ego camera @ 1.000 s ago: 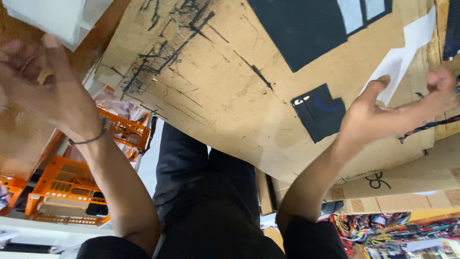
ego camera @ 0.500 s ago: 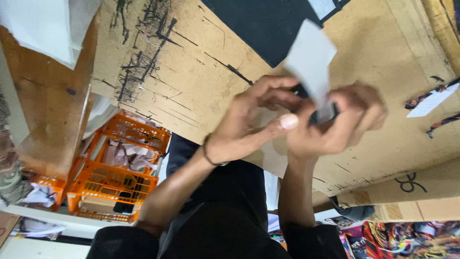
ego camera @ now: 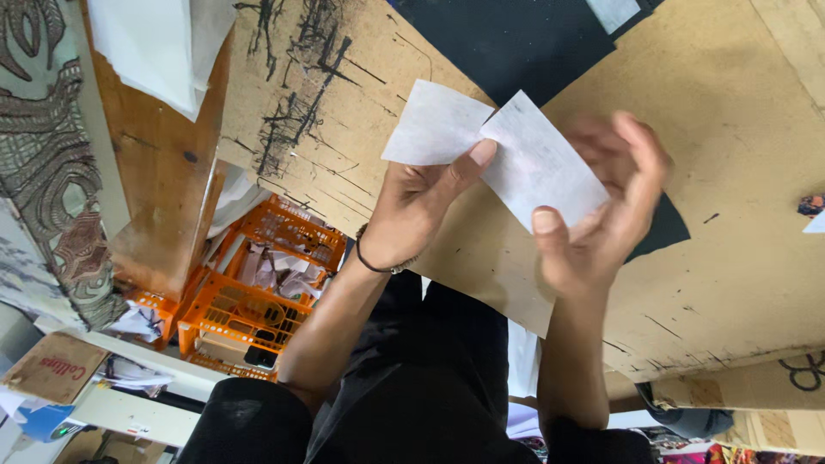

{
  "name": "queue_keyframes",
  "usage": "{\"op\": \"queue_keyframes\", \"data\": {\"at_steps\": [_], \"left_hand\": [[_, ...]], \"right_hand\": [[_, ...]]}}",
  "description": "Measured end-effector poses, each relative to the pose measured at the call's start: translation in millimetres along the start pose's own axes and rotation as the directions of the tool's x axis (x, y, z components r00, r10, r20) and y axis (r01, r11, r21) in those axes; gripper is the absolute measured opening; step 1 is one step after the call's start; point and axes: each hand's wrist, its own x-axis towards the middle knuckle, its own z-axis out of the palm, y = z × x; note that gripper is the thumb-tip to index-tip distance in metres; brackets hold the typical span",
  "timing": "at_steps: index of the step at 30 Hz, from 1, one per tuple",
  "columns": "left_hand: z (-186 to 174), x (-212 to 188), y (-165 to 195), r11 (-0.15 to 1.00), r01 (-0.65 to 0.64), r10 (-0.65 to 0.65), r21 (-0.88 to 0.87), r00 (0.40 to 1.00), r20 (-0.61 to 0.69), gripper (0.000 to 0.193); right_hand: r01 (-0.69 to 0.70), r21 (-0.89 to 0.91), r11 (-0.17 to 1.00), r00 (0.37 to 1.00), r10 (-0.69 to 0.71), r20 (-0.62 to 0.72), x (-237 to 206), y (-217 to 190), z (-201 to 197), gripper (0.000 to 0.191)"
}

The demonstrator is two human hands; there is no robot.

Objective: The person assembles small fabric pads by placing white paper inserts between black fabric pieces on a wooden workbench. They repeatedly pick up a fabric piece, insert a paper sheet, and place the completed pad in a growing stack. The process continues throughout the clip.

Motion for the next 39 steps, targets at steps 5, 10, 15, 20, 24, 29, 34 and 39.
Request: {"op": "queue_keyframes", "data": {"at_steps": [5, 10, 15, 20, 24, 29, 34, 39], "left_hand": [[-9, 9, 8, 0.998, -0.023, 0.027, 0.066, 0.998, -0.053, 0.019], [-27, 33, 31, 0.915, -0.117, 0.152, 0.385, 0.987, -0.06, 0.014], [-40, 54, 58, 0.836, -0.35, 0.386, 0.423, 0.923, 0.002, 0.03], [-53, 76, 64, 0.613, -0.437, 0.532, 0.659, 0.844, 0.065, 0.019], [-57, 82, 61, 0.334, -0.426, 0.636, 0.841, 0.76, 0.132, 0.013], [-59, 85, 60, 0.316, -0.373, 0.646, 0.872, 0.758, 0.089, 0.015], [-63, 93, 60, 0.258, -0.418, 0.687, 0.871, 0.714, 0.139, 0.013], [-64, 89, 63, 0.213, -0.387, 0.709, 0.897, 0.693, 0.13, 0.025]], "right_hand": [[-0.315, 0.377, 0.871, 0.949, 0.28, 0.145, 3, 2, 0, 0.049], [-0.133, 0.157, 0.979, 0.989, 0.119, 0.092, 18, 9, 12, 0.04], [-0.016, 0.065, 0.998, 1.0, 0.015, 0.023, 31, 12, 17, 0.043], [0.124, 0.001, 0.992, 0.992, -0.124, 0.009, 49, 32, 24, 0.045], [0.119, -0.122, 0.985, 0.991, -0.126, -0.053, 46, 36, 30, 0.046], [0.172, -0.209, 0.963, 0.98, -0.189, -0.062, 46, 35, 38, 0.046], [0.246, -0.306, 0.92, 0.953, -0.288, -0.1, 54, 39, 39, 0.044], [0.241, -0.534, 0.81, 0.92, -0.366, -0.14, 35, 27, 8, 0.035]]}}
